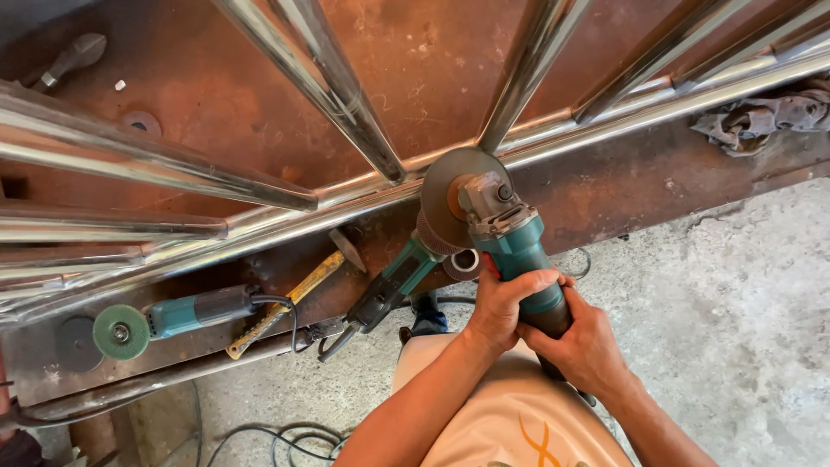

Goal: Grinding and polishing the joints of a stainless steel metal structure using an angle grinder.

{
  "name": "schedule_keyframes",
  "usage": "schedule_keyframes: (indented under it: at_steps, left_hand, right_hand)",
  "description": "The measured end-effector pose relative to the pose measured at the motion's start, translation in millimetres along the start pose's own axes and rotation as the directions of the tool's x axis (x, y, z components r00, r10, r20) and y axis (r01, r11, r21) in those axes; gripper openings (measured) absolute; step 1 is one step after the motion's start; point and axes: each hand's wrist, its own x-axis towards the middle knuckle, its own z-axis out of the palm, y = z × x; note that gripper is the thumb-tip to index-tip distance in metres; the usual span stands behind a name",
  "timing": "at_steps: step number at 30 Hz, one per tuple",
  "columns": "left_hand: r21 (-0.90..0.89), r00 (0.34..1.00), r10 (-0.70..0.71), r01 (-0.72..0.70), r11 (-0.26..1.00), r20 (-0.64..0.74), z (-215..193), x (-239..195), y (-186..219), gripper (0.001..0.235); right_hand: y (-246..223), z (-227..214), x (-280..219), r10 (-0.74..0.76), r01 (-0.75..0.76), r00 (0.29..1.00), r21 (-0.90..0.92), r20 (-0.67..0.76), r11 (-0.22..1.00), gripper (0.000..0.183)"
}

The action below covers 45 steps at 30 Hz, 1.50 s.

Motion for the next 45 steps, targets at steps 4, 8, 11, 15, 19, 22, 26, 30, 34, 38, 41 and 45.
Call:
schedule_keyframes:
  at_steps: [4,8,11,15,19,22,26,30,34,38,41,45]
  left_hand:
    - [-0.054,1.000,0.025,-0.025,0.998,-0.009,-7.1,7.6,-10.4,0.064]
    - [-0.010,1.000,0.002,-0.003,1.000,-0.018,4.7,1.6,-9.3,0.054]
    - [-0.045,1.000,0.021,-0.021,0.999,-0.003,1.7,7.0,-16.6,0.061]
    - [-0.019,1.000,0.006,-0.006,1.000,-0.013,7.0,6.8,-19.5,0.054]
    - [-0.020,1.000,-0.013,0.014,1.000,0.020,13.2,1.8,-28.6,0.039]
    - [-0.006,0.993,-0.074,0.074,0.997,-0.097,15.5,1.3,-31.6,0.042]
    - [0.069,0.976,-0.011,0.027,0.997,-0.216,27.2,8.9,-30.7,0.034]
    - [0.181,0.953,0.002,0.055,0.982,-0.302,38.6,15.1,-27.1,0.033]
    - [0.209,0.940,0.033,0.041,0.977,-0.340,42.3,20.1,-31.2,0.027]
    - [0.184,0.919,0.034,0.042,0.982,-0.393,50.4,22.3,-32.0,0.026]
    - [0.184,0.900,0.045,0.040,0.982,-0.433,51.0,25.0,-33.5,0.027]
    - [0.186,0.881,0.066,0.026,0.982,-0.469,53.0,27.4,-38.5,0.029]
  right_hand:
    - [9.5,-0.9,6.6,-0.034,0.034,0.999,-0.052,0.002,0.998,0.053]
    - [9.9,-8.3,0.6,-0.022,0.020,0.999,-0.063,-0.027,0.998,0.050]
    - [12.3,-12.3,5.1,-0.034,0.032,0.999,-0.070,-0.026,0.997,0.055]
    - [15.8,-20.6,6.1,-0.019,0.018,1.000,-0.078,-0.023,0.997,0.047]
    - [13.6,-35.4,0.5,0.027,-0.028,1.000,-0.054,-0.005,0.998,0.047]
    - [23.5,-41.6,10.3,0.002,0.006,0.998,-0.129,0.064,0.992,0.044]
    - [20.8,-46.9,22.0,0.045,-0.040,0.991,-0.039,0.127,0.998,0.036]
    - [28.6,-53.6,35.3,0.058,-0.069,0.983,0.060,0.173,0.996,0.032]
    - [26.7,-57.9,40.7,0.082,-0.101,0.976,0.084,0.203,0.991,0.029]
    - [34.3,-62.5,47.5,0.048,-0.081,0.969,0.129,0.242,0.988,0.029]
    - [34.1,-64.7,52.4,0.007,-0.065,0.958,0.193,0.287,0.979,0.028]
    - [41.0,-68.1,56.4,-0.021,-0.035,0.956,0.186,0.292,0.982,0.030]
